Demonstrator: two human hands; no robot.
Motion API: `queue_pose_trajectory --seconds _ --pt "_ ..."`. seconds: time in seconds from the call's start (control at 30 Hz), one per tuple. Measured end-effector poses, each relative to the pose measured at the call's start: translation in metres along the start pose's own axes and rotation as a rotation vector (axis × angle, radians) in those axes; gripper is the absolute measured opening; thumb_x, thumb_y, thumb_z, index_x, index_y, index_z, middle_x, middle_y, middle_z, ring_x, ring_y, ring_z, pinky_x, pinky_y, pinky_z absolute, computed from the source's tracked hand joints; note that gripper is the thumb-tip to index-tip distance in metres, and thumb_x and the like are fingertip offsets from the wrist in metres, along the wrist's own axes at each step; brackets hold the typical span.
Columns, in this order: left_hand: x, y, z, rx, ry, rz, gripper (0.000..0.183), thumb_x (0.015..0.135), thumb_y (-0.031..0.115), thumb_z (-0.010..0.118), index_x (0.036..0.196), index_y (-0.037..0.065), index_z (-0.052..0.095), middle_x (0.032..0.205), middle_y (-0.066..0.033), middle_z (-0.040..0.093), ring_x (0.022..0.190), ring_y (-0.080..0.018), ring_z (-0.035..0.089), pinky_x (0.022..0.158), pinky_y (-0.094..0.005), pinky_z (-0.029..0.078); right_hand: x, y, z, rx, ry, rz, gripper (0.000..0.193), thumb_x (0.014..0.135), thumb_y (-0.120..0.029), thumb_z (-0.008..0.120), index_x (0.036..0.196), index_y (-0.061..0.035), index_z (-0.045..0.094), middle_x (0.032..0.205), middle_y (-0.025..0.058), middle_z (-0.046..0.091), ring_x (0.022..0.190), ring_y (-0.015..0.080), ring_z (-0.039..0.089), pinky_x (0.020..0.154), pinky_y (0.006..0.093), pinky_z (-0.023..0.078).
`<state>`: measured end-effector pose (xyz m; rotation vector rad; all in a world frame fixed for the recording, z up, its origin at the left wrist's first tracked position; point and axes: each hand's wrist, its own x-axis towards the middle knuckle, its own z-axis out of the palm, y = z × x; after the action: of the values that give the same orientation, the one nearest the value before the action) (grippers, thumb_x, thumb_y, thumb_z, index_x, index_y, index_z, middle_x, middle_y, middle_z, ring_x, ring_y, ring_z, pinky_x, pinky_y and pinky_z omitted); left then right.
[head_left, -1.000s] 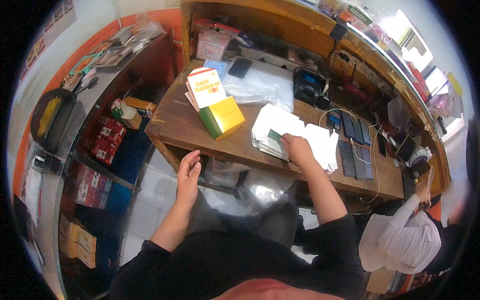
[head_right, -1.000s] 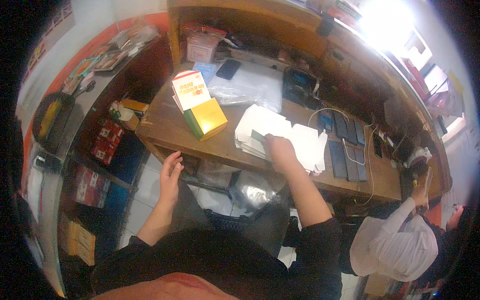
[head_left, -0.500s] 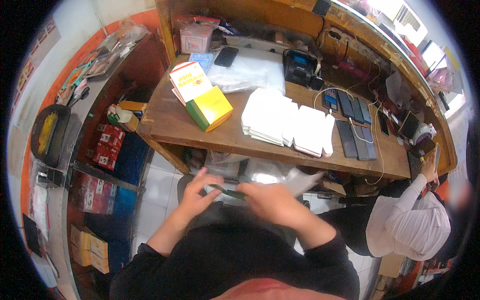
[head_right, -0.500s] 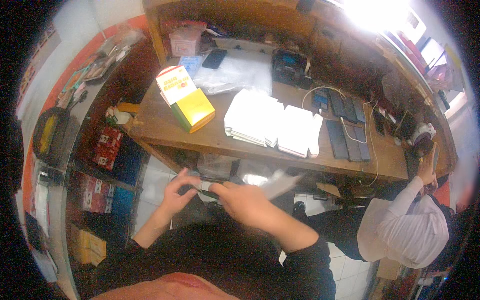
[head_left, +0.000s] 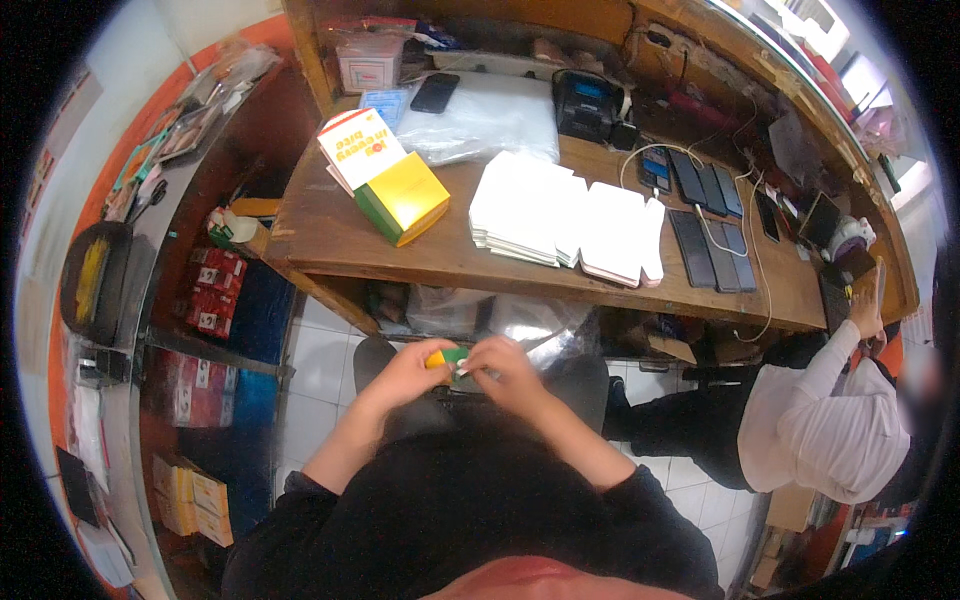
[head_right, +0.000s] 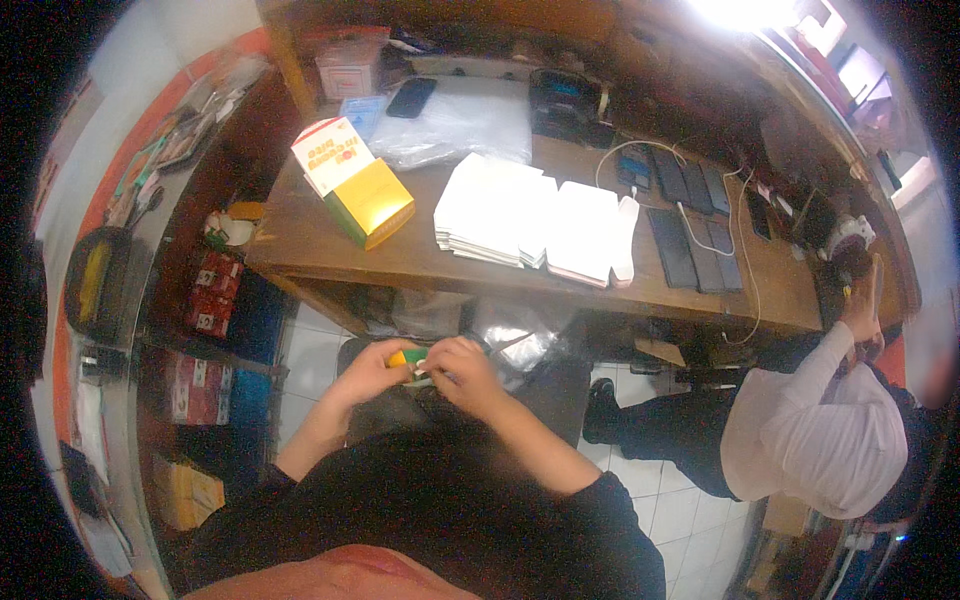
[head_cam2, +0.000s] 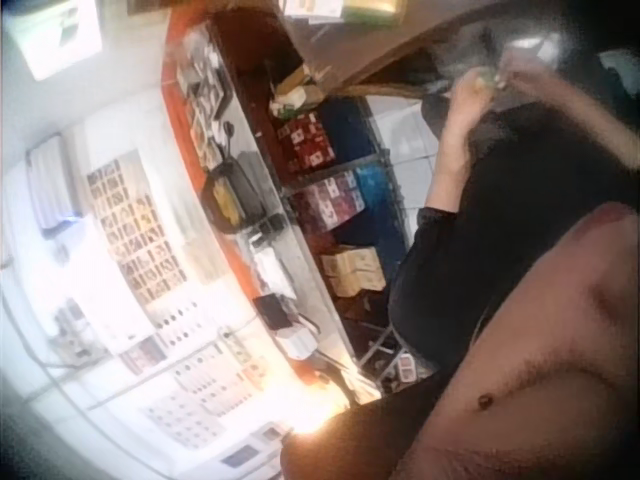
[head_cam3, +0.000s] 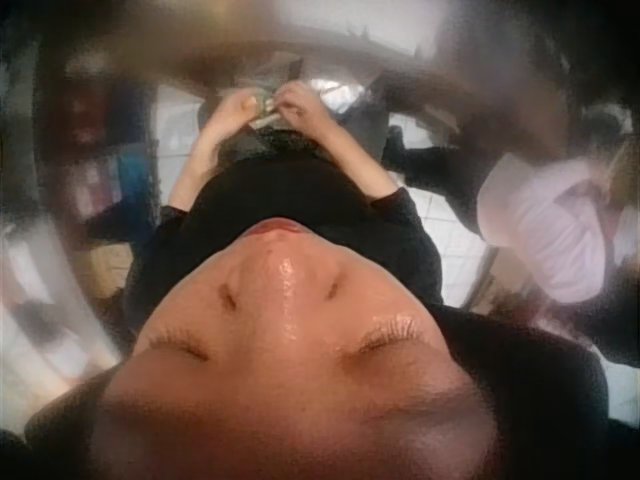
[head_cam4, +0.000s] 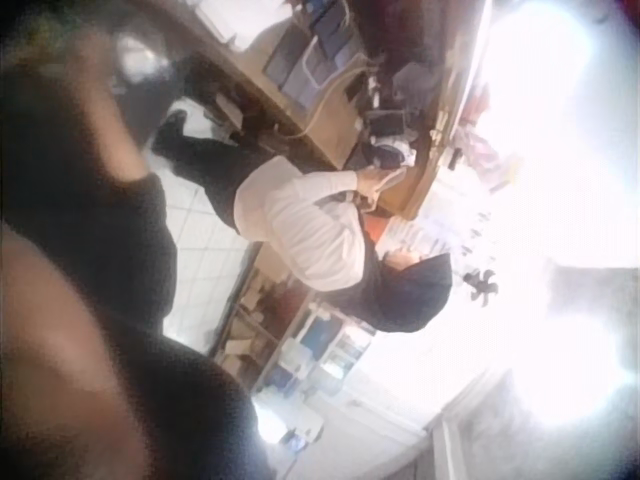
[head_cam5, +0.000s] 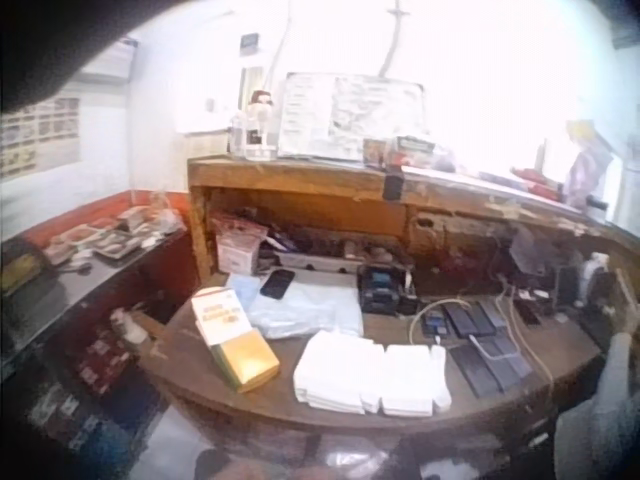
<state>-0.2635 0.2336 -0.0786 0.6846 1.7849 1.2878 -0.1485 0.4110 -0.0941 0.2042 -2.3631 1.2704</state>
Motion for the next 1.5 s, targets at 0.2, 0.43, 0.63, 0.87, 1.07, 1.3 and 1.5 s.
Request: queue_pose_trajectory --seconds 0.2,0.43,0.63,0.87,1.07,1.3,1.5 --pt "0.001 -0.009 0.004 0.058 -0.157 0.050 0.038 0.085 0.006 0.063 0.122 0.000 0.057 0.101 -0.0074 0.064 0.091 -0.0112 0.058 0.081 -0.0270 0.047 -0.008 0.003 0.001 0.004 -0.056 0.136 0.013 0.077 -0.005 0.069 0.088 -0.0098 0.065 0.093 0.0061 0.064 0.092 0.0276 0.061 0.081 0.0395 0.046" --pt "0.006 -0.015 0.005 -0.076 -0.152 -0.036 0.041 0.084 0.005 0.059 0.124 -0.001 0.055 0.105 -0.0076 0.064 0.094 -0.0127 0.058 0.084 -0.0266 0.046 -0.007 0.002 -0.008 -0.002 -0.072 0.066 0.012 0.078 -0.007 0.068 0.090 -0.0088 0.066 0.095 0.0073 0.066 0.091 0.0286 0.061 0.080 0.0389 0.047" --pt "0.004 -0.016 0.009 0.020 -0.174 0.013 0.040 0.084 0.005 0.060 0.123 -0.001 0.056 0.100 -0.0051 0.063 0.090 -0.0114 0.057 0.079 -0.0274 0.047 -0.014 0.001 0.002 -0.068 -0.063 0.167 0.010 0.079 -0.007 0.067 0.089 -0.0082 0.065 0.090 0.0087 0.063 0.090 0.0313 0.060 0.079 0.0399 0.048" --pt "0.005 -0.029 0.009 0.177 -0.216 0.047 0.034 0.085 0.010 0.065 0.117 0.000 0.059 0.093 -0.0047 0.063 0.085 -0.0121 0.057 0.076 -0.0282 0.047 -0.017 0.002 0.013 -0.096 -0.136 0.340 0.009 0.081 -0.012 0.067 0.089 -0.0083 0.066 0.091 0.0100 0.061 0.091 0.0339 0.061 0.075 0.0411 0.049" --pt "0.005 -0.041 0.010 -0.025 -0.262 0.006 0.030 0.085 0.013 0.069 0.113 0.004 0.061 0.088 -0.0025 0.062 0.080 -0.0109 0.056 0.073 -0.0265 0.047 -0.020 0.006 0.019 0.016 0.035 0.384 0.015 0.084 -0.019 0.070 0.090 -0.0052 0.066 0.087 0.0075 0.061 0.084 0.0242 0.062 0.074 0.0367 0.050" --pt "0.002 -0.044 0.014 0.151 -0.289 -0.010 0.035 0.086 0.017 0.072 0.115 0.004 0.057 0.091 -0.0009 0.061 0.082 -0.0088 0.056 0.070 -0.0254 0.049 -0.015 0.043 -0.001 0.566 -0.661 0.748 0.019 0.092 -0.025 0.066 0.093 -0.0059 0.066 0.082 -0.0043 0.062 0.078 0.0051 0.052 0.069 0.0229 0.043" --pt "0.003 -0.058 -0.001 -0.133 -0.284 -0.142 0.040 0.089 0.016 0.068 0.122 0.001 0.051 0.109 -0.0066 0.062 0.099 -0.0140 0.058 0.086 -0.0296 0.049 -0.008 0.056 0.000 -0.143 -0.199 0.405 0.027 0.088 -0.027 0.067 0.103 -0.0043 0.064 0.098 0.0111 0.065 0.091 0.0265 0.061 0.080 0.0397 0.048"
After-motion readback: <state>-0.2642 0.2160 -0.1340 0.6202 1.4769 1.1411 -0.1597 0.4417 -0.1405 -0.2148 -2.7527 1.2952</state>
